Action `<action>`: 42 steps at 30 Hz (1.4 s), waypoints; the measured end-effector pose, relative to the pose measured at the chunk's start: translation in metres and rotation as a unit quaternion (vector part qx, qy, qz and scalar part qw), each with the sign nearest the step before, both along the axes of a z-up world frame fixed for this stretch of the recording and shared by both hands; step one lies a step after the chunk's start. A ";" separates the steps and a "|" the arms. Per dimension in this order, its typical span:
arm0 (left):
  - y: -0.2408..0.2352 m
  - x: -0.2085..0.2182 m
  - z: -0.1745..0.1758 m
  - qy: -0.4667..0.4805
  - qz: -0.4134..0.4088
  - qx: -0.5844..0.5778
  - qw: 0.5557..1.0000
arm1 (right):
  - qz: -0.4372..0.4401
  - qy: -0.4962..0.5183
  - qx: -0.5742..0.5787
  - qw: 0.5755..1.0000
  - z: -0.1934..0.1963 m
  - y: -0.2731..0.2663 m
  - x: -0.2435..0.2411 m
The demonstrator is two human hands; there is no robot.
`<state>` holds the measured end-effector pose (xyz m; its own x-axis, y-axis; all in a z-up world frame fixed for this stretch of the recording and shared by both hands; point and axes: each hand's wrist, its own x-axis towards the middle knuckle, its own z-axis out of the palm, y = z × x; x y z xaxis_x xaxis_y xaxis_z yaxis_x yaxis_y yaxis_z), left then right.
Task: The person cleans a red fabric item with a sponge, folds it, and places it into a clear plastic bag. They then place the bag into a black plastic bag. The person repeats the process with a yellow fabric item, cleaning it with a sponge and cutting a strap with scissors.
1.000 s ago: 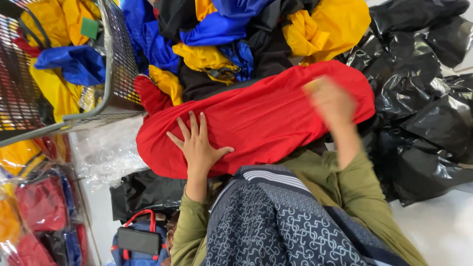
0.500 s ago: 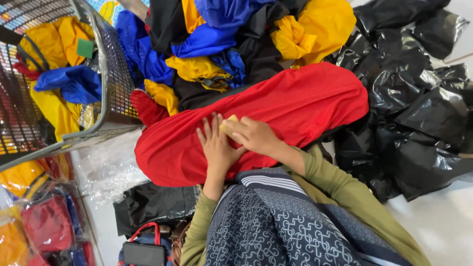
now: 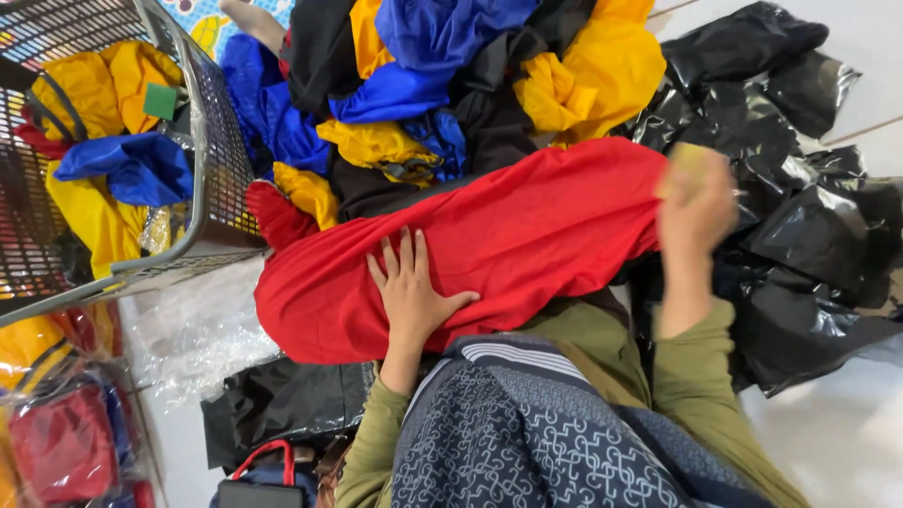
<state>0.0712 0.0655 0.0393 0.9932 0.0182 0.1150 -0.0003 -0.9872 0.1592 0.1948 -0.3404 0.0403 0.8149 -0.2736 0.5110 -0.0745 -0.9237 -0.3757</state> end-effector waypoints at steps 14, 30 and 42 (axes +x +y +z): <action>-0.007 -0.003 0.021 0.062 0.031 -0.045 0.997 | 0.302 0.222 0.017 0.927 -0.107 0.097 -0.033; -0.010 -0.002 0.020 0.028 0.025 -0.031 0.999 | 0.480 -0.040 -0.001 0.876 -0.091 0.253 -0.029; -0.008 0.000 0.012 0.019 0.016 -0.042 0.999 | -0.048 0.151 -0.286 0.945 -0.192 -0.109 0.100</action>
<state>0.0717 0.0572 0.0511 0.9957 0.0575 0.0730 0.0383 -0.9697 0.2412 0.2946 -0.4497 -0.1521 0.9325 -0.1028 0.3462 -0.1922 -0.9529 0.2347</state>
